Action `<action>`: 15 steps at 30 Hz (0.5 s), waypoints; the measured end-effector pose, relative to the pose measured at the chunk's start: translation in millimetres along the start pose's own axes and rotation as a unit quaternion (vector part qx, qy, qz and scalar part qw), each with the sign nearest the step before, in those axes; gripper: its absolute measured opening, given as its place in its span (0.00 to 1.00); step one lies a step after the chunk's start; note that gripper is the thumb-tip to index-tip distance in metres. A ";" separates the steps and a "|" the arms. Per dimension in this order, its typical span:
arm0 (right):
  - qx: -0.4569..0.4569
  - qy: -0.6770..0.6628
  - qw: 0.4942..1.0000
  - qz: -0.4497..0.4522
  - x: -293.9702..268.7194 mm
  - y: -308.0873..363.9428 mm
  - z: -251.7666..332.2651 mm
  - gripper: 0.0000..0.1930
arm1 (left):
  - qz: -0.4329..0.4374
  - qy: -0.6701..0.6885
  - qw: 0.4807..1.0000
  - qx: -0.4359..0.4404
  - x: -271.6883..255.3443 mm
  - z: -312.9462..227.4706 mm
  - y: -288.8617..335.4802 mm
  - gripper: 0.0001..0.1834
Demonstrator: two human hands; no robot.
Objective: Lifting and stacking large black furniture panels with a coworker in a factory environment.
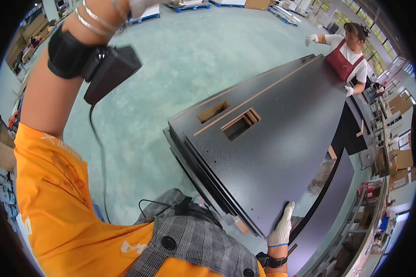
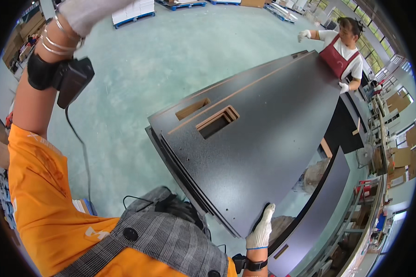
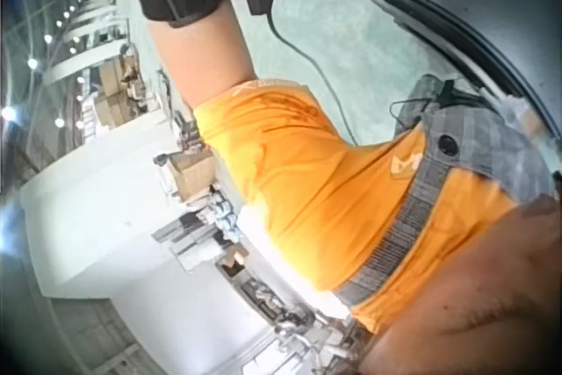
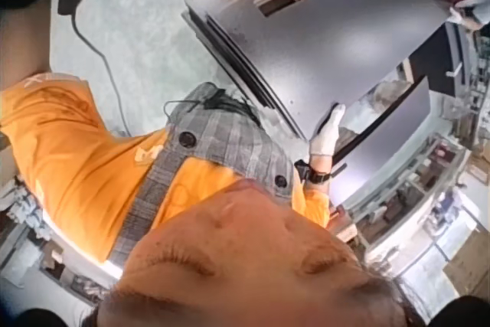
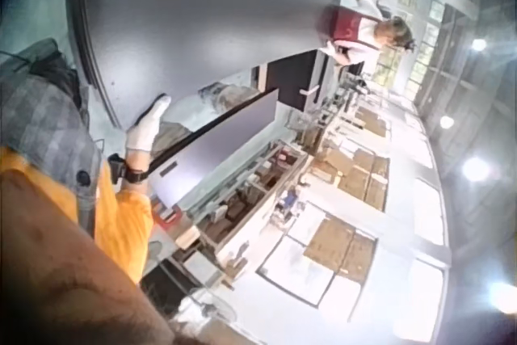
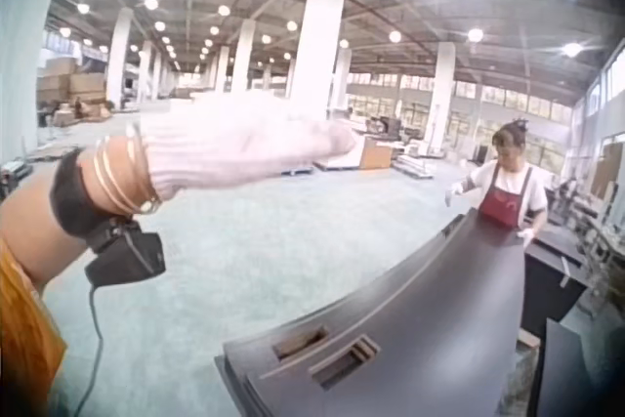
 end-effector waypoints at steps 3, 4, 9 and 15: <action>-0.037 -0.026 0.998 0.042 2.1 -0.6 -2.7 0.36 | 0.020 0.194 0.968 -0.157 73.8 12.6 38.2 0.26; -0.046 -0.042 0.995 0.073 6.5 2.9 -5.4 0.36 | 0.074 0.224 0.943 -0.234 104.2 24.8 61.9 0.30; -0.121 -0.059 0.989 0.055 -0.7 3.0 -10.3 0.30 | 0.180 0.422 0.839 -0.294 251.6 25.5 146.0 0.33; -0.211 -0.097 0.973 -0.014 -3.4 -0.6 -7.8 0.29 | 0.125 0.625 0.719 -0.276 365.9 -9.1 170.8 0.34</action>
Point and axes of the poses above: each hand's wrist, its own y-axis away from the middle knuckle, its own x-axis out of the palm, z = x × y, the point moved 8 cm from there along -y, towards the middle knuckle, and after that the axes turned 1 degree about x, right-handed, at the moved point
